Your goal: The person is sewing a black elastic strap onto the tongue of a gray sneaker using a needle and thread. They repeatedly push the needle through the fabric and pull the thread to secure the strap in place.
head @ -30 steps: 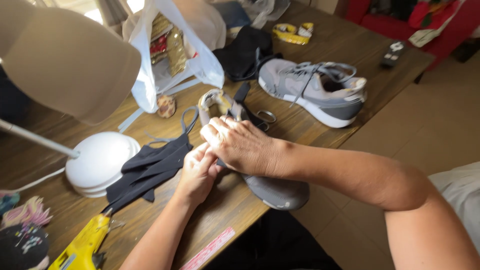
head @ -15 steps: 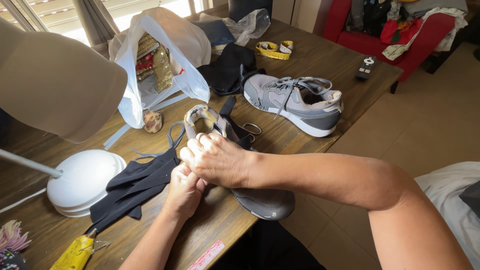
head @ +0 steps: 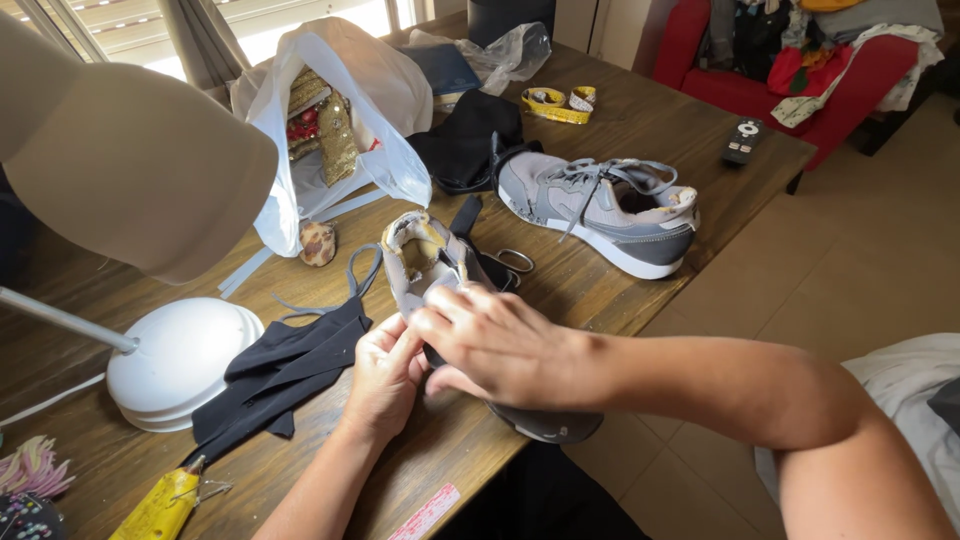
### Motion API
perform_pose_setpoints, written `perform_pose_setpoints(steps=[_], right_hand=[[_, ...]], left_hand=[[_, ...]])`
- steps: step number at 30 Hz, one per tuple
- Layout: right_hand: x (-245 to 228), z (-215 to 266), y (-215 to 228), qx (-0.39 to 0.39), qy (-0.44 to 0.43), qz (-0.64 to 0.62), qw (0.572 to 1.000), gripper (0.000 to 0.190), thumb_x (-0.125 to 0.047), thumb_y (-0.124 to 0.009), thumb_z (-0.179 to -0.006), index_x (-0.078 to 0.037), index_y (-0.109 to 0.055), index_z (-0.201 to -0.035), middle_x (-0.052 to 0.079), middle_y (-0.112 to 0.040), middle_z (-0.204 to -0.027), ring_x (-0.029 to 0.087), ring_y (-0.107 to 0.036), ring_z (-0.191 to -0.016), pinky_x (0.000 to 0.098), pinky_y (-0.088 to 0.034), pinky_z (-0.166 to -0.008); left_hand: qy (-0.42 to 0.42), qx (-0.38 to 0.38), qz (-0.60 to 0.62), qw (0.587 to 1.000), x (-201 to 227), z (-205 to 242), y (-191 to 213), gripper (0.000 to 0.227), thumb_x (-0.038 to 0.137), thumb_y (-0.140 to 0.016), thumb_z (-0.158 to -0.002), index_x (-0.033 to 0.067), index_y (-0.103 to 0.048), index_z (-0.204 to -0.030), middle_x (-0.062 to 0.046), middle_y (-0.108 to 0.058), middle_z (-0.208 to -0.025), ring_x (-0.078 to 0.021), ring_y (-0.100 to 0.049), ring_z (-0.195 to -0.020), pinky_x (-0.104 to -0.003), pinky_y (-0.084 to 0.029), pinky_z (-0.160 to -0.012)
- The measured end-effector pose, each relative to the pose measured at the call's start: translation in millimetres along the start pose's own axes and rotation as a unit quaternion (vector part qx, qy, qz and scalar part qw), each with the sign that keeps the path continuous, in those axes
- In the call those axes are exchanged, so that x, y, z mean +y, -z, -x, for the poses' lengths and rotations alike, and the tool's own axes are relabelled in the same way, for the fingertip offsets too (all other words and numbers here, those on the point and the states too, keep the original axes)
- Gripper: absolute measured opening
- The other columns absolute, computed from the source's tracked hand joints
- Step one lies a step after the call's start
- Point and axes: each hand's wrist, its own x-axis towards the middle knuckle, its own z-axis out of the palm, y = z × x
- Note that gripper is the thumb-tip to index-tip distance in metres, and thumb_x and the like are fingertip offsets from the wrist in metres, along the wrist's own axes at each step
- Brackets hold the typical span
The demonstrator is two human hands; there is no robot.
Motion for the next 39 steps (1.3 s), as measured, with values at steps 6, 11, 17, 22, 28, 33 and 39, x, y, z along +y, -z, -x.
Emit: perform_pose_setpoints(steps=[6, 11, 17, 22, 28, 33, 39], right_hand=[[0.6, 47.0, -27.4, 0.078, 0.072, 0.171, 0.98, 0.032, -0.036, -0.07, -0.09, -0.008, -0.055, -0.095, 0.011, -0.052, -0.099, 0.032, -0.058, -0.083, 0.0398, -0.051, -0.063], [-29.5, 77.7, -42.2, -0.015, 0.194, 0.117, 0.974, 0.015, -0.019, -0.057, -0.095, -0.017, -0.064, -0.081, 0.007, -0.054, -0.085, 0.028, -0.052, -0.066, 0.0425, -0.041, -0.062], [-10.1, 19.9, -2.8, 0.092, 0.137, -0.15, 0.975, 0.02, -0.023, -0.063, -0.097, -0.007, -0.067, -0.085, 0.007, -0.07, -0.093, 0.021, -0.07, -0.075, 0.0296, -0.057, -0.074], [35.4, -20.4, -32.1, 0.075, -0.107, -0.163, 0.978, 0.014, -0.023, -0.079, -0.083, -0.019, -0.082, -0.095, -0.003, -0.077, -0.092, 0.014, -0.067, -0.066, 0.0284, -0.054, -0.067], [32.1, -35.6, -46.7, -0.008, -0.069, 0.135, 0.988, 0.012, -0.031, -0.061, -0.093, -0.021, -0.06, -0.086, 0.001, -0.065, -0.087, 0.027, -0.069, -0.081, 0.0438, -0.059, -0.067], [42.8, -41.1, -60.7, 0.08, -0.04, 0.012, 0.996, 0.002, -0.014, -0.057, -0.09, -0.016, -0.057, -0.09, 0.007, -0.063, -0.082, 0.032, -0.063, -0.078, 0.0453, -0.051, -0.071], [33.7, -49.0, 12.3, 0.202, -0.158, -0.278, 0.926, 0.015, -0.014, -0.047, -0.112, -0.007, -0.055, -0.101, 0.003, -0.059, -0.073, 0.013, -0.05, -0.057, 0.0289, -0.042, -0.058]], left_hand=[[-0.006, 0.06, -0.013, 0.998, -37.9, -13.0, 24.1, 0.022, 0.008, -0.072, -0.094, -0.0043, -0.073, -0.112, -0.012, -0.073, -0.086, -0.0146, -0.072, -0.072, -0.031, -0.064, -0.068], [-0.048, 0.018, -0.066, 0.997, -21.6, -0.4, 14.9, 0.022, 0.015, -0.066, -0.099, 0.0186, -0.058, -0.079, 0.011, -0.042, -0.064, 0.0009, -0.031, -0.054, -0.019, -0.018, -0.047], [-0.045, -0.036, -0.041, 0.997, -27.9, -1.8, 25.4, 0.015, 0.024, -0.069, -0.099, 0.0132, -0.071, -0.11, 0.01, -0.069, -0.094, 0.0069, -0.048, -0.07, -0.011, -0.032, -0.053], [-0.072, -0.089, -0.005, 0.993, -24.8, -0.1, 24.9, 0.025, 0.026, -0.07, -0.1, 0.0088, -0.07, -0.118, 0.009, -0.066, -0.089, 0.0043, -0.043, -0.065, -0.012, -0.033, -0.055], [-0.061, -0.073, 0.008, 0.995, -48.1, -13.1, 36.3, 0.021, 0.019, -0.069, -0.101, 0.0076, -0.069, -0.118, 0.009, -0.068, -0.097, 0.0058, -0.052, -0.069, -0.009, -0.043, -0.059], [-0.056, -0.068, -0.005, 0.996, -40.5, -8.1, 31.6, 0.019, 0.019, -0.067, -0.102, 0.011, -0.069, -0.119, 0.012, -0.065, -0.092, 0.0069, -0.045, -0.065, -0.009, -0.035, -0.054], [-0.037, -0.055, -0.018, 0.998, -28.9, -3.3, 24.2, 0.016, 0.021, -0.068, -0.1, 0.0094, -0.071, -0.11, 0.01, -0.066, -0.083, 0.0045, -0.044, -0.062, -0.012, -0.031, -0.05]])
